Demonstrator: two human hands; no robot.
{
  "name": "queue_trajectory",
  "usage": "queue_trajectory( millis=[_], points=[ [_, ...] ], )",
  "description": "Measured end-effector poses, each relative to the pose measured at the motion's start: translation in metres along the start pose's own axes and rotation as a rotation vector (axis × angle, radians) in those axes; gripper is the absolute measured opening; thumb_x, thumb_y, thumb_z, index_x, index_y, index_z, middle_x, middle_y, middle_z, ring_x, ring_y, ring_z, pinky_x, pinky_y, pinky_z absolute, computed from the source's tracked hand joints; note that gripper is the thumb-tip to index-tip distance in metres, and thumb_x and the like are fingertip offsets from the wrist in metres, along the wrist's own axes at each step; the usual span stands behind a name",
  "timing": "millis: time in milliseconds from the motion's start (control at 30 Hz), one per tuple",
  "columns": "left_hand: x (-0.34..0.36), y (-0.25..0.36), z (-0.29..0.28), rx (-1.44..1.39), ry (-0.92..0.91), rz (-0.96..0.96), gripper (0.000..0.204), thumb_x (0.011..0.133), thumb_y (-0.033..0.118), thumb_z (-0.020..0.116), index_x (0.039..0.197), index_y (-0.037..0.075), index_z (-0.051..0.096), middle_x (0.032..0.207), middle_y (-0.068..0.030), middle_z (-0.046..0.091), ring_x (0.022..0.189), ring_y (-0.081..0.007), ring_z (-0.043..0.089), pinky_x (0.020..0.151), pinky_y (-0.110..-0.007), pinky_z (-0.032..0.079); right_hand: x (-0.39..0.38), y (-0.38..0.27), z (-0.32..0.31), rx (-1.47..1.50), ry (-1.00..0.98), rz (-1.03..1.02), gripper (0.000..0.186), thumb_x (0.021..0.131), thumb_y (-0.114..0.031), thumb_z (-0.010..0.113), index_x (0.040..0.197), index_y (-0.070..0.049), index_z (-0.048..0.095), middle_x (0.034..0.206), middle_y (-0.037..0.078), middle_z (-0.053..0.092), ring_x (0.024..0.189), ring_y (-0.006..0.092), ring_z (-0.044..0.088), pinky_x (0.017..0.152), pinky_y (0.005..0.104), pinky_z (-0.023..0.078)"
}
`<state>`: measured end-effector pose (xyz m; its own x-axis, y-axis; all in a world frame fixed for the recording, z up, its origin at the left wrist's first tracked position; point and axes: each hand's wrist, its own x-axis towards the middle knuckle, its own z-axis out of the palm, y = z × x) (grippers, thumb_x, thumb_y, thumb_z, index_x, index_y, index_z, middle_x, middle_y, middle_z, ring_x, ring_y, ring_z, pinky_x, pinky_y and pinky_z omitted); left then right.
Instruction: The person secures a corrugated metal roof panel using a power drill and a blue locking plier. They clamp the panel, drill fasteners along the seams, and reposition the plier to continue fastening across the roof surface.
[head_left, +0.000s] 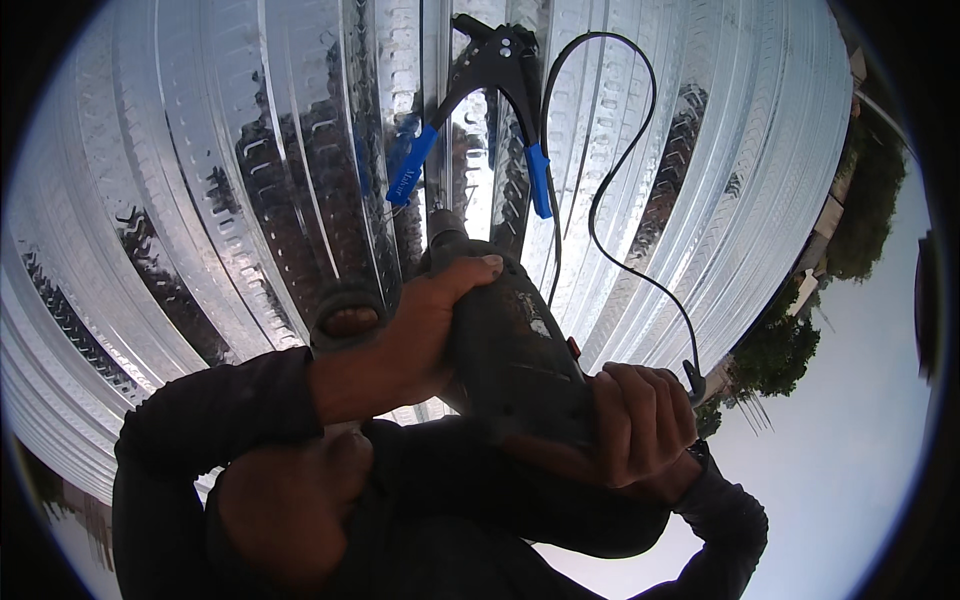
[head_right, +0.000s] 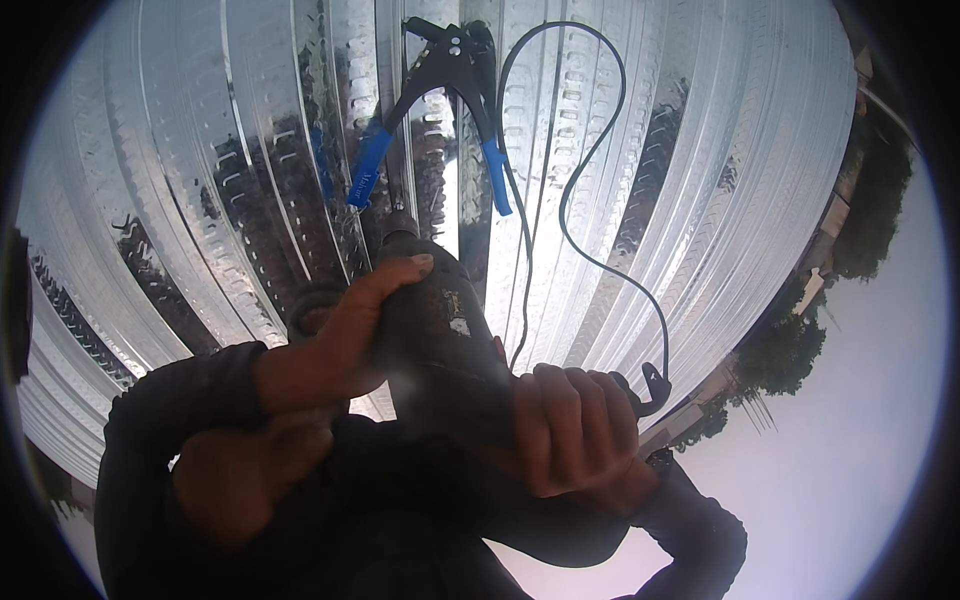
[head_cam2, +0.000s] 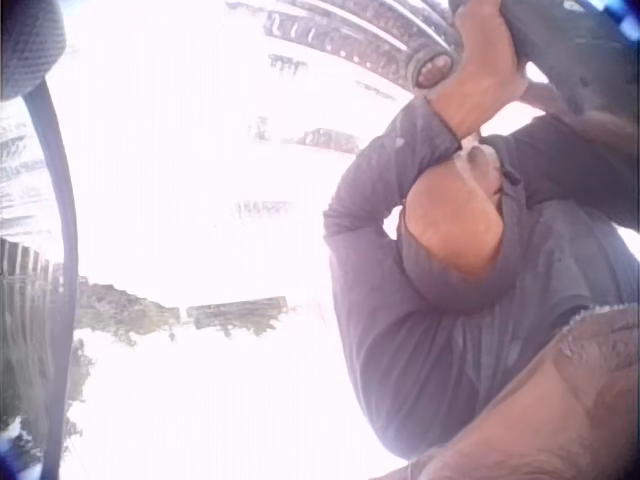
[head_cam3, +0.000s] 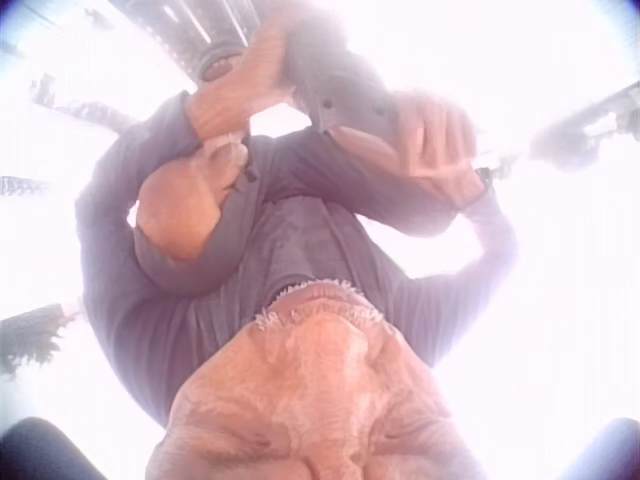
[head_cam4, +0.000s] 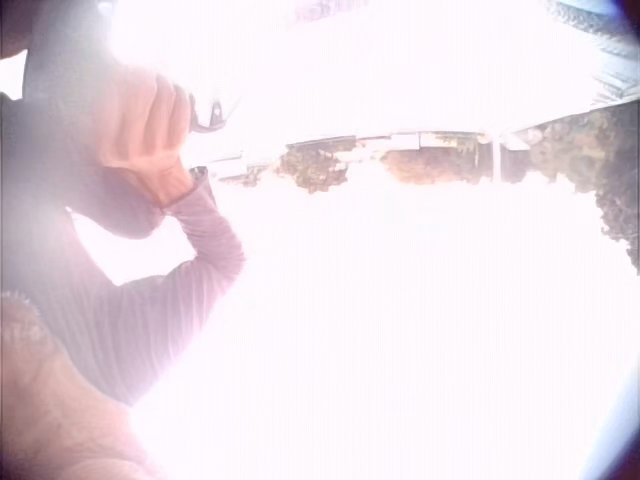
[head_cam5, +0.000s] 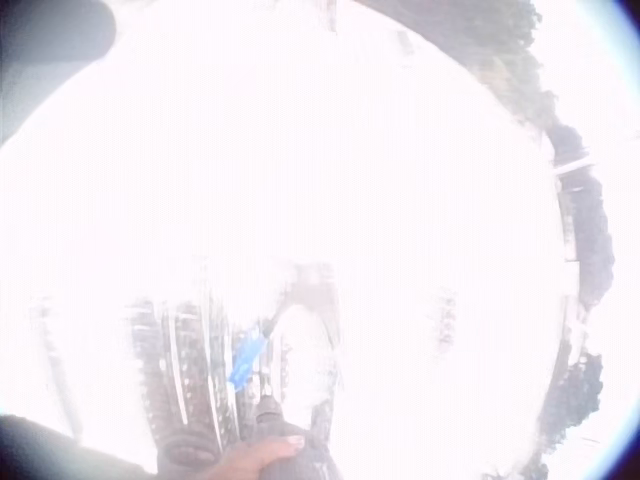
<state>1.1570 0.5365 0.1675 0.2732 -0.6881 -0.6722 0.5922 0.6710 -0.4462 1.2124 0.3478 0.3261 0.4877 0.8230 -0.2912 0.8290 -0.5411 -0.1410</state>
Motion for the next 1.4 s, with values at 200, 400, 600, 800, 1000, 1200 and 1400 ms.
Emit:
queue_trajectory(
  millis=[200,400,600,800,1000,1200,1400],
  points=[
    [-0.003,0.001,0.006,0.074,0.153,-0.007,0.027,0.092,0.027,0.069,0.108,0.006,0.066,0.092,-0.0064,0.07,0.081,-0.018,0.069,0.077,-0.035,0.057,0.007,-0.004,-0.015,0.216,-0.26,0.139,0.053,0.096,-0.038,0.067,0.119,0.008,0.062,0.096,0.018,0.069,0.074,0.0257,0.068,0.064,0.0342,0.054],
    [0.0,-0.003,-0.003,0.194,0.154,0.094,0.03,0.089,0.026,0.074,0.104,0.001,0.07,0.091,-0.0072,0.07,0.08,-0.0165,0.067,0.074,-0.034,0.055,0.018,-0.001,-0.014,0.63,-0.689,0.263,0.08,0.089,-0.024,0.067,0.151,0.01,0.032,0.089,0.013,0.061,0.072,0.0251,0.063,0.063,0.0367,0.05],
    [0.003,-0.007,-0.003,0.229,0.186,0.131,0.026,0.09,0.025,0.074,0.103,0.003,0.07,0.091,-0.0043,0.069,0.08,-0.013,0.066,0.072,-0.031,0.054,0.016,0.008,-0.014,0.629,-0.741,0.209,0.09,0.079,-0.02,0.072,0.152,0.012,0.029,0.083,0.013,0.058,0.067,0.0265,0.062,0.058,0.0395,0.05],
    [0.006,-0.003,0.005,0.204,0.187,0.165,0.025,0.091,0.025,0.073,0.103,0.004,0.069,0.089,-0.0035,0.069,0.079,-0.0131,0.066,0.072,-0.031,0.054,0.024,0.019,-0.015,0.613,-0.738,0.205,0.099,0.064,-0.024,0.082,0.145,0.014,0.039,0.086,0.015,0.063,0.069,0.0285,0.066,0.061,0.0397,0.053],
    [-0.001,0.002,0.013,0.136,0.182,0.09,0.022,0.092,0.023,0.071,0.103,0.004,0.067,0.087,-0.0043,0.068,0.077,-0.0145,0.067,0.072,-0.032,0.056,0.029,0.02,-0.018,0.547,-0.485,0.118,0.08,0.086,-0.03,0.071,0.149,0.008,0.04,0.092,0.012,0.058,0.077,0.0258,0.062,0.061,0.0343,0.05],
    [0.001,0.0,0.01,0.159,0.174,0.113,0.024,0.091,0.023,0.071,0.105,0.004,0.067,0.091,-0.0061,0.068,0.08,-0.017,0.068,0.072,-0.034,0.057,0.018,0.012,-0.018,0.582,-0.583,0.185,0.069,0.089,-0.021,0.064,0.148,0.007,0.043,0.091,0.011,0.055,0.077,0.0224,0.06,0.058,0.0326,0.048],
    [-0.002,0.003,0.01,0.111,0.126,-0.009,0.04,0.102,0.038,0.048,0.115,0.004,0.064,0.102,-0.0103,0.07,0.093,-0.0218,0.069,0.087,-0.039,0.056,0.021,0.014,-0.017,0.488,-0.449,0.195,0.068,0.09,-0.022,0.063,0.151,0.001,0.043,0.087,0.008,0.052,0.072,0.0193,0.057,0.054,0.0332,0.047]
  ],
)
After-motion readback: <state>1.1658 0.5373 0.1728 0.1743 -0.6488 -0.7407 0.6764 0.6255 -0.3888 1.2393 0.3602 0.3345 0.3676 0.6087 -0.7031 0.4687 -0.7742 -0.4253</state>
